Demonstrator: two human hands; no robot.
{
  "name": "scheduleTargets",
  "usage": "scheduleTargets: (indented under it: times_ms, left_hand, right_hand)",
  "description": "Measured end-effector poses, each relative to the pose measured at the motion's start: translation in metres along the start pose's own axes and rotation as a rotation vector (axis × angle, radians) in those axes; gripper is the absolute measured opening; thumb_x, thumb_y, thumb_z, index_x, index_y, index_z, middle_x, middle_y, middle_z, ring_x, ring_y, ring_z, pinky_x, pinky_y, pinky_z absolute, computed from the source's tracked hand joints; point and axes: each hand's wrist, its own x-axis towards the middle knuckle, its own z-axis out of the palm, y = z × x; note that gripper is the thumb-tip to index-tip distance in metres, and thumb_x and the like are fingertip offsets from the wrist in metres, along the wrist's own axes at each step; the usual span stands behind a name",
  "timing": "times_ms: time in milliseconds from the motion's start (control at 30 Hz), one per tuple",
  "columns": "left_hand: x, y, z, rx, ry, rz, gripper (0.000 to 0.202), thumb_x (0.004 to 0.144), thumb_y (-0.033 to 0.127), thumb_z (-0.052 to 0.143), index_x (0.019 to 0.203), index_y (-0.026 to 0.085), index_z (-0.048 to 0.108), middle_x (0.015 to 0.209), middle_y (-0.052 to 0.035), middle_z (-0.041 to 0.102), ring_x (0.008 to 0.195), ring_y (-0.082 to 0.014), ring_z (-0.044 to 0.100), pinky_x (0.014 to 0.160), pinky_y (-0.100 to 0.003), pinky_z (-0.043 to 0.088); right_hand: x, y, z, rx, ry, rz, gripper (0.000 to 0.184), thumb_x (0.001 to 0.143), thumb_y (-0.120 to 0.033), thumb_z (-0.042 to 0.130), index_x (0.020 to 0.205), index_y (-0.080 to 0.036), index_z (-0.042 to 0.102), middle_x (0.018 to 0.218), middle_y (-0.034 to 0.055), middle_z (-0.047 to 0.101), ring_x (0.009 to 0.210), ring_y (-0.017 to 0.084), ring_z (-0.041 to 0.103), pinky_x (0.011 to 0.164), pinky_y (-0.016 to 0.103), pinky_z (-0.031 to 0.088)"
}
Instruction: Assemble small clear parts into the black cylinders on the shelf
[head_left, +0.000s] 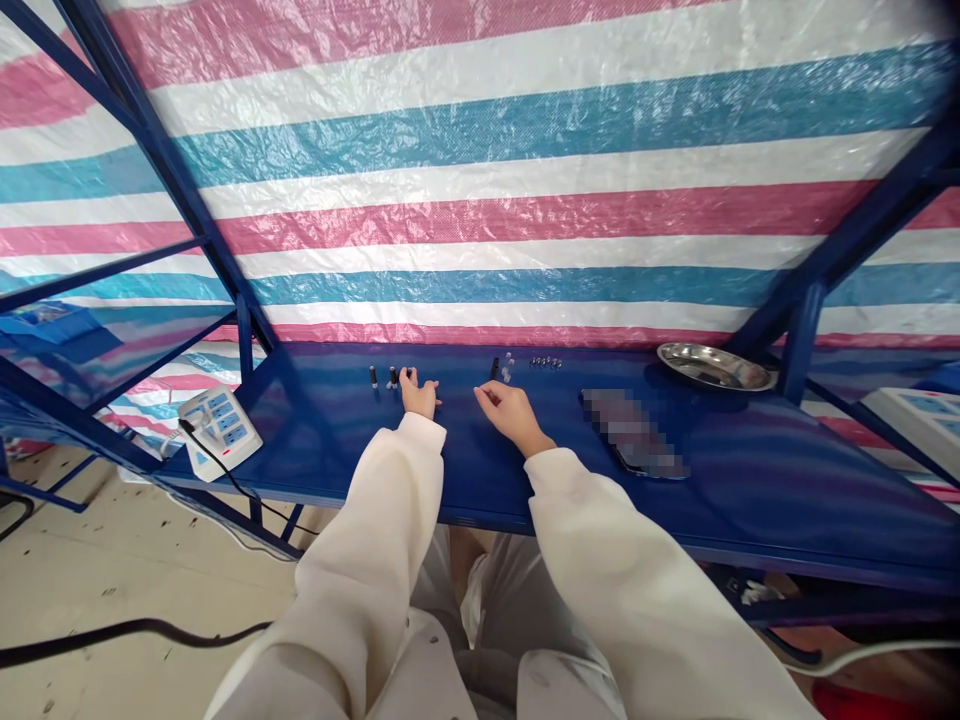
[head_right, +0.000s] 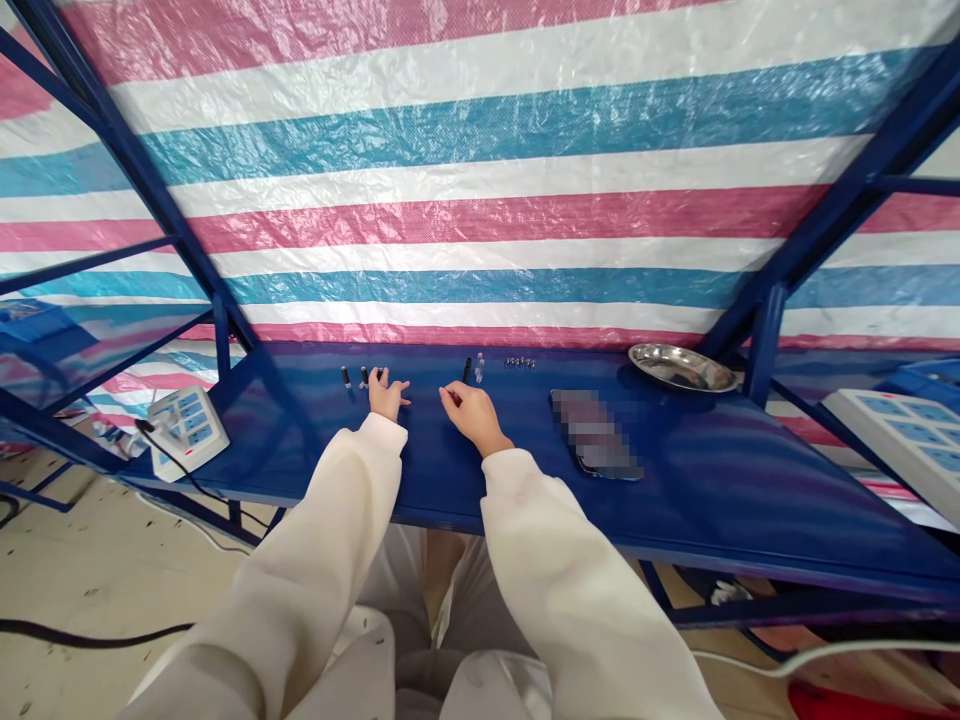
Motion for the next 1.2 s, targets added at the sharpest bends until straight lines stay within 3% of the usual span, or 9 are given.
scheduleTargets:
  times_ms: [100,200,300,400,533,733,867,1067,1200]
  left_hand:
    - [-0.001,0.001,-0.001,-0.06,0.024,0.016,0.051,0.077,0.012,0.055,0.125,0.017,0.04,0.13,-0.0165,0.051,0.076,-0.0149,0.068,0.038,-0.014,0.043]
    - [-0.003,0.003,-0.001,-0.111,0.027,0.029,0.027,0.079,0.021,0.057,0.104,0.01,0.052,0.097,-0.0149,0.068,0.064,-0.0134,0.066,0.037,-0.014,0.038]
    - [-0.004,0.003,-0.001,-0.156,-0.061,0.018,0.022,0.076,0.027,0.062,0.087,0.009,0.057,0.069,-0.0064,0.066,0.047,-0.0089,0.058,0.036,-0.016,0.034]
    - [-0.007,0.004,0.0,-0.227,-0.225,0.028,0.031,0.069,0.035,0.069,0.085,0.009,0.06,0.055,0.0014,0.059,0.038,-0.0053,0.048,0.036,-0.018,0.032]
    - [-0.011,0.005,0.001,-0.278,-0.445,0.01,0.048,0.055,0.043,0.077,0.089,0.011,0.062,0.06,0.0013,0.061,0.039,-0.0054,0.049,0.036,-0.018,0.032]
    - [-0.013,0.004,0.001,-0.144,-0.616,-0.012,0.051,0.058,0.045,0.075,0.093,0.011,0.06,0.077,-0.0071,0.069,0.043,-0.0082,0.055,0.036,-0.019,0.034]
    - [-0.015,0.004,0.002,-0.003,-0.624,0.088,0.042,0.07,0.045,0.065,0.094,0.012,0.057,0.079,-0.008,0.069,0.04,-0.008,0.055,0.035,-0.019,0.034]
    - [-0.022,0.003,0.004,0.184,-0.556,0.272,0.027,0.083,0.043,0.048,0.09,0.016,0.049,0.065,0.0038,0.059,0.03,-0.0041,0.045,0.032,-0.018,0.03]
    - [-0.022,-0.001,0.005,0.242,-0.516,0.35,0.028,0.087,0.045,0.04,0.08,0.018,0.045,0.065,0.0056,0.054,0.032,-0.0028,0.045,0.034,-0.017,0.031]
  right_hand:
    - [0.0,0.003,0.003,0.058,0.024,0.021,0.032,0.083,-0.042,0.043,0.066,-0.019,0.057,0.054,-0.0005,0.052,0.05,0.012,0.046,0.056,0.023,0.036]
    - [0.001,0.005,0.005,0.114,0.047,0.048,0.032,0.082,-0.043,0.045,0.065,-0.019,0.057,0.055,0.0001,0.054,0.05,0.012,0.047,0.055,0.024,0.037]
    - [0.002,0.005,0.007,0.172,0.051,0.075,0.033,0.082,-0.046,0.046,0.066,-0.019,0.056,0.056,0.0007,0.054,0.051,0.013,0.048,0.055,0.025,0.039]
    - [0.003,0.003,0.008,0.273,0.023,0.119,0.034,0.083,-0.05,0.042,0.078,-0.019,0.056,0.059,0.0003,0.055,0.053,0.013,0.05,0.056,0.026,0.041]
    - [0.002,0.002,0.009,0.395,-0.06,0.185,0.04,0.086,-0.057,0.034,0.089,-0.02,0.051,0.067,-0.0007,0.058,0.048,0.011,0.049,0.055,0.026,0.042]
    - [0.001,0.001,0.007,0.37,-0.012,0.169,0.046,0.088,-0.06,0.025,0.069,-0.022,0.043,0.058,-0.002,0.051,0.048,0.011,0.046,0.056,0.025,0.04]
    - [0.002,0.0,0.005,0.286,0.06,0.133,0.046,0.087,-0.059,0.025,0.064,-0.022,0.04,0.058,-0.0008,0.052,0.053,0.012,0.047,0.059,0.026,0.039]
    - [0.003,-0.002,0.006,0.232,0.06,0.11,0.045,0.088,-0.056,0.024,0.065,-0.022,0.041,0.059,-0.0003,0.051,0.054,0.013,0.048,0.06,0.026,0.038]
    - [0.002,-0.004,0.006,0.226,0.058,0.1,0.046,0.089,-0.056,0.024,0.063,-0.022,0.04,0.059,0.0002,0.052,0.054,0.013,0.048,0.059,0.026,0.037]
